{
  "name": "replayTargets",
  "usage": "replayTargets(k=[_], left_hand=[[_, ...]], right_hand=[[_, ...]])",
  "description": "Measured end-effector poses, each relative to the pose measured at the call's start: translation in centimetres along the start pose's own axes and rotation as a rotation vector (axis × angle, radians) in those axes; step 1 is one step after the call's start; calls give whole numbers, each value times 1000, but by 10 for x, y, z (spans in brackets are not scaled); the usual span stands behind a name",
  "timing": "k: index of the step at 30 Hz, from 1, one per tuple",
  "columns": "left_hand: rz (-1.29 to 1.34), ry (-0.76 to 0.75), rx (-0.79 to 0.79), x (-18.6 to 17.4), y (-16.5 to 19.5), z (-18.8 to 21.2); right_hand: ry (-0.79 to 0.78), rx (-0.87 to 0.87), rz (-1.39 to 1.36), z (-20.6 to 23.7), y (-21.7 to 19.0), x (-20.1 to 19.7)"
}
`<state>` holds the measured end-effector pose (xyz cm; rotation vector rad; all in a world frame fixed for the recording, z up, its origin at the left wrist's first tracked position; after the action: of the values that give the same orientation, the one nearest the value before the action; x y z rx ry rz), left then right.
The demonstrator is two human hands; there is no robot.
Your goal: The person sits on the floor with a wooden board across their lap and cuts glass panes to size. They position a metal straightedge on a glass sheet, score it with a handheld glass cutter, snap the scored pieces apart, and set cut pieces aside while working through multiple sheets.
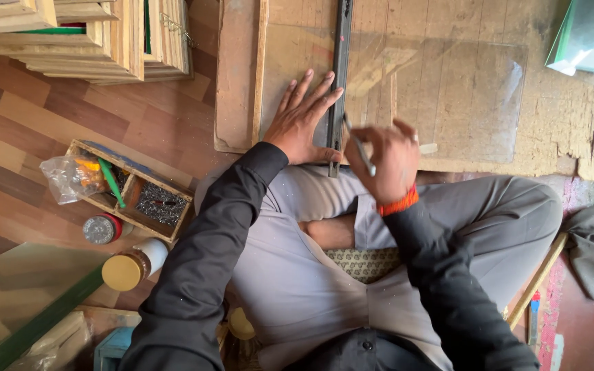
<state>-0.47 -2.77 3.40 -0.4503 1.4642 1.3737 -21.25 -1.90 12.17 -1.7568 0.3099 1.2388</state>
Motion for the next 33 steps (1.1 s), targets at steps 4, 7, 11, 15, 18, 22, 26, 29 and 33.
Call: replayTargets(k=[4,7,11,15,18,22,26,29,33], left_hand=[[-6,13,14,-2,-2,-1],[-15,18,14,-2,-6,-2],[5,2,-1,-3,-10,-3],[16,-10,-7,-6,-12,-3],[25,-15,-8,-8,-12,-3],[31,-4,7,-10,-12,-3],[36,-26,6,-11,-10,-4],[43,-16,20,-15,-9,-4],[47,-38,1,-18,-7,-3]], right_hand=[[48,-3,99,-62,29,-1],[104,-39,-13,-102,46,-1],[162,-41,1,-131,58,3],[161,-22,4,-140,66,11],[147,-28,19,-143,75,14],[106,-94,76,-160,88,9],[21,-50,132,-188,99,-5],[-1,-33,125,-198,97,-14],[-28,-71,80,-167,74,-19]])
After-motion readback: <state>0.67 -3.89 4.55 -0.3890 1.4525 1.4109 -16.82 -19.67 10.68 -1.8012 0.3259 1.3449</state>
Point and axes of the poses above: each hand's wrist, its own z-axis away from the middle knuckle, its own x-axis out of the palm, y = z × x, the point moved 1 cm from there along -z, towards the middle knuckle, and after that the axes turned 15 degrees about -y, right-handed, at the moved point
